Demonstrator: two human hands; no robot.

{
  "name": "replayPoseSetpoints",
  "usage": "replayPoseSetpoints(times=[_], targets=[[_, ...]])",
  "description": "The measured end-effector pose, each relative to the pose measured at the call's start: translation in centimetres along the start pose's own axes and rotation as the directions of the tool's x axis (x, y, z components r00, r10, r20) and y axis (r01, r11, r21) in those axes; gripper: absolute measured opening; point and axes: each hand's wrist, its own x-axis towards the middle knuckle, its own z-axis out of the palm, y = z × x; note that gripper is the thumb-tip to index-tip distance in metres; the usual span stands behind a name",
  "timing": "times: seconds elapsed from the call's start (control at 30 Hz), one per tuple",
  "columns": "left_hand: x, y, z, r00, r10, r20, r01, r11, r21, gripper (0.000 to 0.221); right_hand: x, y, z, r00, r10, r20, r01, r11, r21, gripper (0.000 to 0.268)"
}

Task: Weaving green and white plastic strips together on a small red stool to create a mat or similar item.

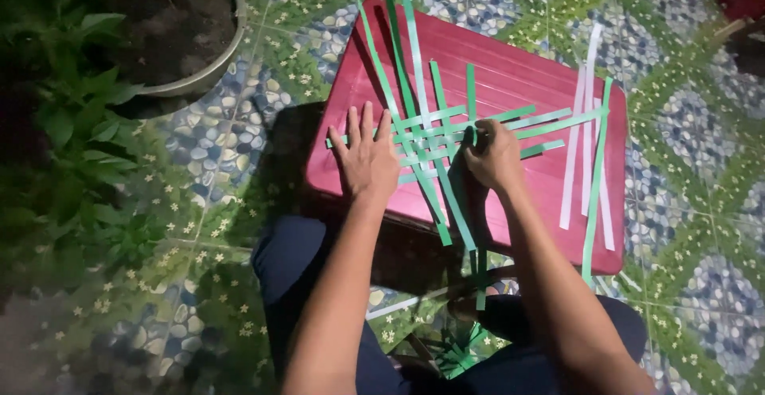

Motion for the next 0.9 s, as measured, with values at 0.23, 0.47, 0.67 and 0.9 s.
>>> replayPoseSetpoints(times=[0.23,0.47,0.67,0.9], targets=[[-0.1,0.0,-0.3,1.0,-0.002,0.012,0.002,1.0,0.003,0.04,-0.3,-2.4,-1.4,0.98,0.165,0.107,-0.183,0.967,0.179,0.046],[0.0,0.1,-0.3,0.999,-0.013,0.03,0.013,1.0,0.012,0.04,-0.5,-3.4,-1.4,0.978,0.181,0.106,-0.202,0.949,0.241,0.037],[-0.1,0.2,-0.6,0.999,-0.015,0.044,0.014,1.0,0.012,0.04,-0.7,-6.6,-2.3,0.981,0.171,0.094,-0.186,0.966,0.182,0.05],[0.0,0.2,-0.1,1.0,-0.011,0.026,0.011,1.0,0.013,0.041,-0.8,-5.9,-0.7,0.988,0.15,0.016,-0.151,0.969,0.197,0.049]])
